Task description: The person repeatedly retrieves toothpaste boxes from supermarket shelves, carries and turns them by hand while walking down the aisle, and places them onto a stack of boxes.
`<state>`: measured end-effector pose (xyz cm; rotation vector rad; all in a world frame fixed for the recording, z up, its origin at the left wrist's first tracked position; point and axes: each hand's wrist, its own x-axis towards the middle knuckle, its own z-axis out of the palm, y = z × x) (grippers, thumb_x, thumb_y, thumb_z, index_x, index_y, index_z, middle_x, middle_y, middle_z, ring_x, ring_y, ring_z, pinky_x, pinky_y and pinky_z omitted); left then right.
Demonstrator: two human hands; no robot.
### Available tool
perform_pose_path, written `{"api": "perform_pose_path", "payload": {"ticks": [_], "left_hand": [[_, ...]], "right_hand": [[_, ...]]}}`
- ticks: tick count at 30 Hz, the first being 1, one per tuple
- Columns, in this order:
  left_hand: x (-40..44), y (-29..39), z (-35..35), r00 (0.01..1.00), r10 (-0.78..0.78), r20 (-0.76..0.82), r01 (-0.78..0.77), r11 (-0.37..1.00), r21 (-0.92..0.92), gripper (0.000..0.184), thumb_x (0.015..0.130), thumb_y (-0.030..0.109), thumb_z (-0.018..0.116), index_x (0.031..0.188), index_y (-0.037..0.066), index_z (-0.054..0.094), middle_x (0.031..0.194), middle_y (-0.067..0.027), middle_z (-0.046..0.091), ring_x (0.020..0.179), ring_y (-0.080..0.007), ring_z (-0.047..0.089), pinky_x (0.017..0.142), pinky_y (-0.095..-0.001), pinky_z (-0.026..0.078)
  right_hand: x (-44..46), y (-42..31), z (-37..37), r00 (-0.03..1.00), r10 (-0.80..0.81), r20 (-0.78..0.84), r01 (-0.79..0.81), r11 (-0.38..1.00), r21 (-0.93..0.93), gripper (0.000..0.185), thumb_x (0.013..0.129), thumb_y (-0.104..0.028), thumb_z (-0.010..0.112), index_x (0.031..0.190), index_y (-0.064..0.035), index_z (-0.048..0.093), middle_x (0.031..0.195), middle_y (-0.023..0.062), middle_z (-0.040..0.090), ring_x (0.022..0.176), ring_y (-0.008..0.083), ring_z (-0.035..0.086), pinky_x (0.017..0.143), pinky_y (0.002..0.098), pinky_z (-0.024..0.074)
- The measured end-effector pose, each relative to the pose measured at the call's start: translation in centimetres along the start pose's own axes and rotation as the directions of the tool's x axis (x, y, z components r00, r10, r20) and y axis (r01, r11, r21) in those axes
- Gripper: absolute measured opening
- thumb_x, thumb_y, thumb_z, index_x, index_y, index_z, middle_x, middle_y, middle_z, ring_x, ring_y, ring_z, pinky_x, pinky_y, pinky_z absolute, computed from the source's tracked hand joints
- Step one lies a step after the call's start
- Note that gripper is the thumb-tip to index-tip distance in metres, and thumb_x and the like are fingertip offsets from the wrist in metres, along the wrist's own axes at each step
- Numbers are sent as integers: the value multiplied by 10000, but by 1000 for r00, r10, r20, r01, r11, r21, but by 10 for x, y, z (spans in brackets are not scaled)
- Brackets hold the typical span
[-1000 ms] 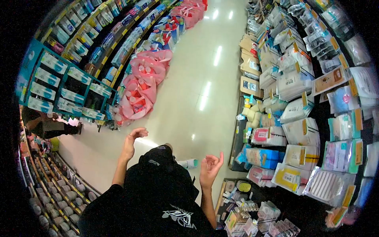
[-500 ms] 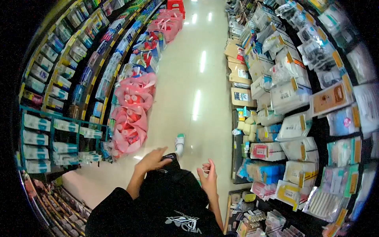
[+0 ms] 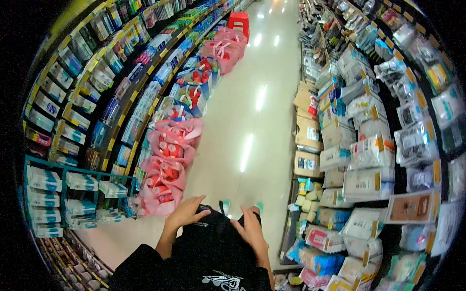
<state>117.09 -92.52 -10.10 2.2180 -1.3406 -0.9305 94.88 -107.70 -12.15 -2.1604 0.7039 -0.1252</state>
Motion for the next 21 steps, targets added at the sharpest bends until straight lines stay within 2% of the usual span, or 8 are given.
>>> {"api": "perform_pose_path", "payload": {"ticks": [1, 4, 8, 11, 13, 16, 17, 21], "left_hand": [[10, 0, -3, 1000, 1, -19, -1, 1000, 0, 648, 861, 425, 585, 1285, -39, 430, 1161, -269, 542, 1056, -407, 532, 915, -428, 422], [36, 4, -8, 1000, -14, -9, 14, 1000, -27, 649, 864, 429, 580, 1285, -42, 430, 1167, -271, 538, 1063, -402, 532, 921, -419, 422], [74, 7, -10, 996, -82, 22, 83, 995, -62, 670, 861, 446, 575, 1295, -41, 424, 1182, -267, 533, 1077, -399, 526, 932, -416, 418], [114, 20, -15, 988, -157, 1, 157, 985, -70, 687, 856, 454, 573, 1298, -51, 426, 1192, -263, 534, 1092, -397, 519, 947, -420, 413], [150, 33, -25, 989, -143, -40, 140, 987, -73, 687, 852, 454, 580, 1291, -53, 433, 1189, -264, 535, 1083, -399, 524, 944, -421, 416], [202, 53, -33, 991, -54, -119, 48, 997, -53, 677, 847, 449, 592, 1282, -48, 442, 1186, -269, 534, 1069, -405, 532, 929, -425, 426], [222, 62, -38, 992, -45, -116, 41, 998, -40, 672, 850, 447, 593, 1286, -40, 438, 1192, -267, 532, 1079, -401, 529, 930, -423, 425], [295, 98, -55, 990, 56, -130, -61, 998, -35, 656, 858, 441, 582, 1275, -46, 443, 1167, -277, 538, 1046, -416, 537, 911, -437, 434]], "right_hand": [[11, 4, 0, 1000, -21, 22, 21, 1000, -17, 624, 853, -348, 625, 1287, 43, 407, 1174, 278, 518, 1085, 408, 507, 935, 418, 415], [42, 15, -9, 972, 44, 233, -21, 995, -102, 619, 859, -370, 609, 1281, 39, 414, 1155, 273, 527, 1070, 407, 515, 901, 428, 435], [90, 40, -24, 949, -21, 315, 60, 992, -113, 611, 868, -396, 587, 1279, 26, 423, 1132, 254, 540, 1041, 388, 533, 873, 431, 452], [136, 58, -56, 947, -41, 319, 92, 985, -147, 623, 863, -415, 586, 1285, 15, 424, 1132, 245, 543, 1029, 382, 543, 857, 434, 467], [171, 71, -81, 955, -92, 282, 148, 972, -185, 632, 855, -414, 595, 1293, 7, 422, 1134, 246, 544, 1013, 388, 553, 849, 440, 475], [224, 80, -131, 931, 36, 364, 26, 986, -162, 642, 853, -415, 596, 1291, 20, 416, 1174, 262, 529, 1090, 401, 515, 925, 426, 427], [238, 93, -140, 952, -39, 303, 101, 976, -192, 621, 843, -384, 616, 1290, 2, 426, 1139, 250, 547, 997, 407, 560, 860, 444, 468], [290, 119, -185, 975, -124, 185, 152, 977, -150, 615, 840, -377, 620, 1285, 3, 431, 1145, 257, 543, 1037, 410, 541, 885, 447, 453]]}}
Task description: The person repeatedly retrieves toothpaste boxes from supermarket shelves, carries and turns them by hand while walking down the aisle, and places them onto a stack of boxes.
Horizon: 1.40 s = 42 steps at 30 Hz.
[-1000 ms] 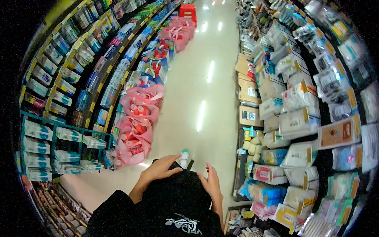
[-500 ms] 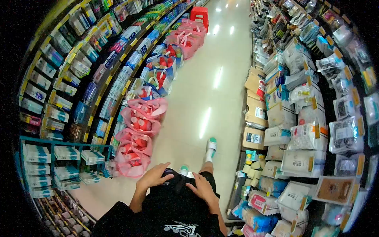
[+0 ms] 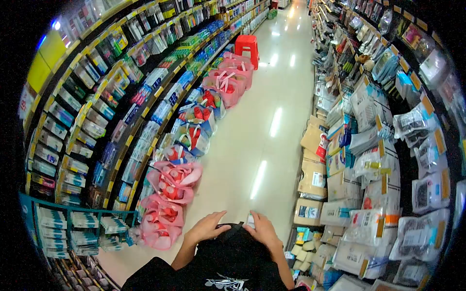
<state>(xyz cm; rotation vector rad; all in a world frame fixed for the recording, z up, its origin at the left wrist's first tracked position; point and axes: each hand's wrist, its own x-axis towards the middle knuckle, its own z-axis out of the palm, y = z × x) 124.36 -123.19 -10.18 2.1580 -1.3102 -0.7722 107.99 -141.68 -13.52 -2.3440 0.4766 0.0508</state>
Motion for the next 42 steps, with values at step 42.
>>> {"api": "perform_pose_path", "payload": {"ticks": [42], "left_hand": [[432, -179, -251, 954, -282, -106, 257, 944, -205, 626, 850, 380, 601, 1298, -18, 419, 1207, -251, 524, 1110, -400, 507, 940, -424, 411]], "right_hand": [[561, 64, -149, 889, 5, 458, 69, 987, -145, 639, 868, -440, 557, 1300, 2, 395, 1116, 281, 543, 1031, 419, 545, 882, 458, 450]]}}
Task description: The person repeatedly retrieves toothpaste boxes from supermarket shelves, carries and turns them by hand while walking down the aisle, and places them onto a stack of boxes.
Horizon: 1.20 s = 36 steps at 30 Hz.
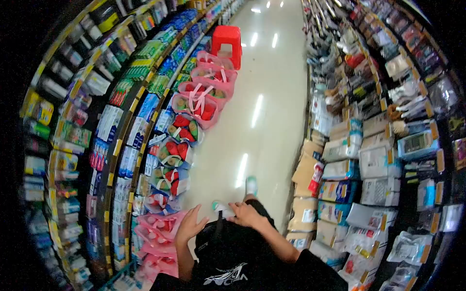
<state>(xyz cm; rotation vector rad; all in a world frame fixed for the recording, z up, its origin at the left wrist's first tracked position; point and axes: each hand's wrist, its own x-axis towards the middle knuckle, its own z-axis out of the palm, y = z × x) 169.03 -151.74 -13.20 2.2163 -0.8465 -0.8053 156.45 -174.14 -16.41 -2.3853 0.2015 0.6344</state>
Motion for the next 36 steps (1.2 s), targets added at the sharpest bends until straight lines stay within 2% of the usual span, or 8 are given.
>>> {"api": "perform_pose_path", "payload": {"ticks": [7, 10, 13, 17, 24, 29, 34, 36], "left_hand": [[92, 38, -15, 1000, -24, 11, 23, 999, 40, 614, 863, 367, 594, 1294, -35, 421, 1212, -255, 520, 1132, -387, 501, 954, -405, 404], [143, 50, -16, 999, -21, -37, 23, 999, 45, 612, 862, 348, 614, 1310, -17, 413, 1213, -240, 524, 1120, -362, 515, 945, -387, 408], [201, 79, -24, 997, -66, -34, 67, 998, 17, 606, 860, 345, 620, 1310, -6, 417, 1206, -235, 530, 1112, -350, 524, 930, -389, 419], [285, 107, -22, 998, 61, -16, -59, 994, 88, 619, 852, 352, 634, 1307, -7, 418, 1194, -233, 537, 1075, -341, 550, 907, -384, 436], [374, 163, -18, 995, 83, 52, -85, 996, 32, 604, 860, 334, 630, 1307, -11, 414, 1183, -238, 541, 1086, -345, 540, 922, -381, 424], [414, 188, -23, 999, 26, 30, -27, 999, 32, 592, 862, 380, 597, 1279, -10, 440, 1189, -237, 535, 1096, -382, 517, 929, -406, 420], [473, 181, -32, 999, -24, 42, 20, 994, 103, 617, 842, 411, 602, 1275, -3, 453, 1170, -228, 546, 1055, -386, 532, 914, -417, 427], [506, 167, -29, 999, 51, 6, -52, 995, 91, 604, 846, 416, 591, 1269, 5, 459, 1168, -228, 548, 1049, -387, 536, 911, -425, 427]], "right_hand": [[69, 53, -61, 990, -124, 60, 119, 989, 91, 659, 857, -447, 570, 1312, -6, 391, 1106, 259, 560, 1001, 427, 558, 878, 460, 454], [97, 73, -125, 991, -122, -56, 120, 992, -42, 647, 857, -429, 571, 1312, -4, 393, 1105, 254, 561, 990, 424, 559, 879, 457, 452], [125, 101, -184, 975, -145, -171, 162, 983, 89, 667, 856, -441, 574, 1318, 6, 395, 1151, 258, 542, 1067, 397, 525, 927, 452, 429], [147, 157, -231, 950, -154, -272, 176, 983, 57, 625, 857, -407, 585, 1293, 7, 415, 1127, 245, 550, 1020, 412, 537, 874, 450, 449], [181, 227, -297, 990, 9, -139, -10, 1000, -5, 627, 848, -421, 590, 1301, -22, 419, 1149, 231, 546, 1043, 397, 536, 878, 458, 452], [199, 247, -337, 979, -97, -176, 127, 978, 164, 621, 839, -380, 619, 1294, -7, 419, 1204, 250, 513, 1086, 411, 508, 931, 440, 428], [241, 268, -352, 988, -118, -99, 130, 983, 126, 658, 833, -400, 632, 1293, 17, 415, 1240, 277, 481, 1141, 411, 481, 975, 425, 401], [255, 274, -373, 988, -123, -90, 134, 981, 137, 655, 842, -409, 620, 1300, 8, 408, 1229, 278, 487, 1130, 415, 488, 965, 434, 408]]}}
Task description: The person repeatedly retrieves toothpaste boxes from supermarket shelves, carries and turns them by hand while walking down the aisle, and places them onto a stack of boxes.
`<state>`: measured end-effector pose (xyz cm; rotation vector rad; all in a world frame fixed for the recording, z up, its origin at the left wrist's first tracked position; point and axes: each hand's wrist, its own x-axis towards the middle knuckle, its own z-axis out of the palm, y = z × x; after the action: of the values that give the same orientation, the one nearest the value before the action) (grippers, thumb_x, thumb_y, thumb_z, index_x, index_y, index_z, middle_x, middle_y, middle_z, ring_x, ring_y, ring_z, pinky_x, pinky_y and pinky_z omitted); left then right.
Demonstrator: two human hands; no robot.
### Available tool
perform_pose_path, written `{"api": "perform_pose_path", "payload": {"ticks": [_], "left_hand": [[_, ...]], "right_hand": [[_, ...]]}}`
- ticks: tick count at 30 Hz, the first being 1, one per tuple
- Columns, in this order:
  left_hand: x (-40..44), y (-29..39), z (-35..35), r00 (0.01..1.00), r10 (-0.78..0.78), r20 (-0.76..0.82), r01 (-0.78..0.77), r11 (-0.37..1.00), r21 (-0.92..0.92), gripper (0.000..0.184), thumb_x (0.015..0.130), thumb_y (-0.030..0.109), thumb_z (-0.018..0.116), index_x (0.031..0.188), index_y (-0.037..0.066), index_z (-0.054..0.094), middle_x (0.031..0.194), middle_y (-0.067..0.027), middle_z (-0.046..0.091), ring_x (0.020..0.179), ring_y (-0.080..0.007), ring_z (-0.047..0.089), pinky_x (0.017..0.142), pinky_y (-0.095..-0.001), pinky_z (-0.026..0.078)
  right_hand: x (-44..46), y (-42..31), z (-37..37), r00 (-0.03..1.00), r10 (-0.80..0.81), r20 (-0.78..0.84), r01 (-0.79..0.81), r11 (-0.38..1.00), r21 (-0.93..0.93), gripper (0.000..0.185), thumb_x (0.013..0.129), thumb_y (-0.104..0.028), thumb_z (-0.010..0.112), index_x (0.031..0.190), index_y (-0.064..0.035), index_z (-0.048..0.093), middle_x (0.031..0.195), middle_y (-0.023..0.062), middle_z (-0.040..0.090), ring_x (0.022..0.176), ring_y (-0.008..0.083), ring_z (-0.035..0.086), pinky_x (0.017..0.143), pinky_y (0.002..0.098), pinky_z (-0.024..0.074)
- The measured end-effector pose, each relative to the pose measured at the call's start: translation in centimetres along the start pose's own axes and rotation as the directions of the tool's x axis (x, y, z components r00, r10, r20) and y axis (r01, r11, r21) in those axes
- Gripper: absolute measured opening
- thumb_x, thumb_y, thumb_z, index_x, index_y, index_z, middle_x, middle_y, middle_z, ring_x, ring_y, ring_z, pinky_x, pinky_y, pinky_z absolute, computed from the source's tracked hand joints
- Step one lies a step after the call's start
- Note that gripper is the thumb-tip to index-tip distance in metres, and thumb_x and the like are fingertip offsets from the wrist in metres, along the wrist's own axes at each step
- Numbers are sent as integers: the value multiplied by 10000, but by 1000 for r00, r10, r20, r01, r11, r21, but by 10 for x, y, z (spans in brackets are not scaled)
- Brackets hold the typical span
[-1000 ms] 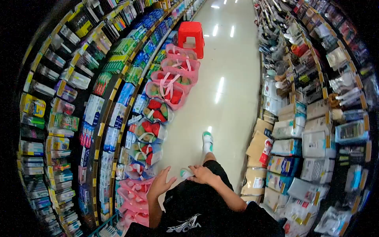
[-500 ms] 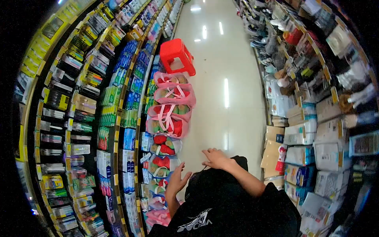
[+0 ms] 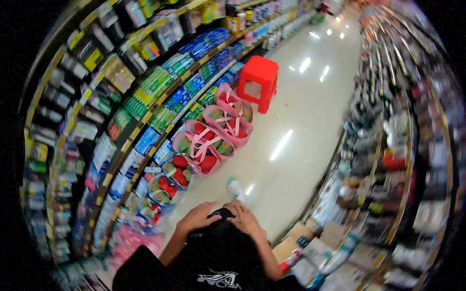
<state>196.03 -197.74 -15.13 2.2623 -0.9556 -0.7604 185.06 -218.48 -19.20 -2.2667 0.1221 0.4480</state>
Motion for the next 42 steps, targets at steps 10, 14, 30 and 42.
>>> {"api": "perform_pose_path", "payload": {"ticks": [10, 14, 30, 42], "left_hand": [[104, 20, -47, 992, -69, -107, 56, 992, -117, 596, 850, 413, 577, 1269, 10, 447, 1097, -223, 562, 1028, -388, 544, 880, -442, 437], [127, 3, -62, 966, -149, -212, 132, 987, -93, 602, 854, 420, 574, 1277, 12, 441, 1149, -240, 546, 1055, -396, 532, 899, -445, 428], [108, -47, -72, 680, -601, -420, 467, 796, -385, 609, 854, 408, 598, 1263, -18, 448, 1168, -264, 539, 1082, -414, 524, 909, -446, 436], [202, -190, -183, 489, -781, -389, -73, 407, -910, 458, 943, 373, 509, 1265, 52, 462, 1192, -64, 527, 1016, -155, 550, 869, -341, 446]], "right_hand": [[80, 19, -121, 992, 37, 118, -19, 988, -152, 660, 847, -422, 612, 1314, -8, 396, 1186, 293, 514, 1099, 431, 505, 936, 444, 425], [135, 35, -147, 993, -81, 81, 95, 977, -192, 654, 846, -404, 623, 1309, -2, 397, 1196, 294, 511, 1110, 438, 499, 940, 449, 420], [311, -5, -137, 742, -501, 445, 569, 822, -23, 611, 828, -389, 640, 1248, -5, 419, 1160, 275, 533, 1060, 444, 527, 915, 455, 433], [597, -59, -139, 752, -599, 275, 541, 799, 262, 542, 857, -151, 630, 1338, -46, 402, 1160, 107, 526, 1070, 180, 524, 889, 320, 446]]}}
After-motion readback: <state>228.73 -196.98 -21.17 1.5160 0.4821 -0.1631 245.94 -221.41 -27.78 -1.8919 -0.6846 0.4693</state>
